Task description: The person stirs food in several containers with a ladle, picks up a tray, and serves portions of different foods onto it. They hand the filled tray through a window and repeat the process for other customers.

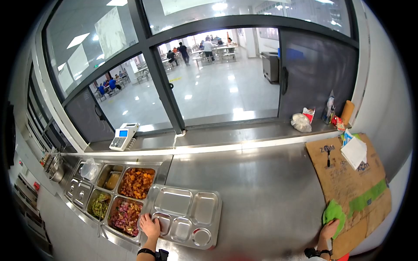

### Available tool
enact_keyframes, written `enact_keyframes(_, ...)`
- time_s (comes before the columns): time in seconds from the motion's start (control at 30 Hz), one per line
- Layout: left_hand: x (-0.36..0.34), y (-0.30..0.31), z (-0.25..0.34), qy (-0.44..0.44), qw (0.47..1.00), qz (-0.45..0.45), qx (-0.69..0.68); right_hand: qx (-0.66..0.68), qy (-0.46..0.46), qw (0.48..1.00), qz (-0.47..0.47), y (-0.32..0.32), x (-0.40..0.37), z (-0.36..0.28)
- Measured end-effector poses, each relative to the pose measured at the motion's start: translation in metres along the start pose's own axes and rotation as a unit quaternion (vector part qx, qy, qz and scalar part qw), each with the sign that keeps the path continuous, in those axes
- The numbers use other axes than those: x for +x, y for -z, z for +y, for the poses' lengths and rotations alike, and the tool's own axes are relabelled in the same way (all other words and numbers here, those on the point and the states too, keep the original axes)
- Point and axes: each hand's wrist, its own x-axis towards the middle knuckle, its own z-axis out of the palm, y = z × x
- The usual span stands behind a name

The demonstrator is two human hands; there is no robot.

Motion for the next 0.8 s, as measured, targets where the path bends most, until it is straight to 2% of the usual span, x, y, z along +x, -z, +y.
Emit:
enact_keyframes(0.13, 0.0, 0.005, 0.005, 0.002, 1.0, -0.005, 0.002, -0.002, 0.004, 0.998, 0.06, -0.005, -0.001, -0.003)
enact_keyframes(0.23, 0.001, 0.001, 0.001, -0.015, 1.0, -0.001, 0.003, -0.002, -0.023, 0.999, -0.038, 0.01, 0.002, -0.009)
enact_keyframes(0.33, -0.001, 0.005, 0.006, -0.01, 1.0, -0.001, -0.007, -0.011, 0.005, 0.999, 0.044, -0.008, 0.001, 0.003)
enact_keyframes(0.47, 0.001, 0.004, 0.005, -0.017, 1.0, 0.009, 0.003, -0.018, -0.014, 1.0, 0.01, -0.017, 0.001, 0.011)
enact_keyframes(0.63, 0.001, 0.006, 0.009, -0.002, 1.0, -0.005, -0.002, -0.022, 0.005, 0.999, 0.033, -0.024, 0.003, 0.018)
enact_keyframes(0.73, 0.002, 0.003, 0.006, -0.001, 1.0, -0.004, 0.003, -0.022, 0.031, 0.996, 0.086, -0.033, 0.001, 0.024)
enact_keyframes(0.8, 0.001, 0.0, 0.002, -0.007, 1.0, 0.004, 0.018, -0.038, 0.018, 0.998, 0.053, -0.028, 0.004, 0.022)
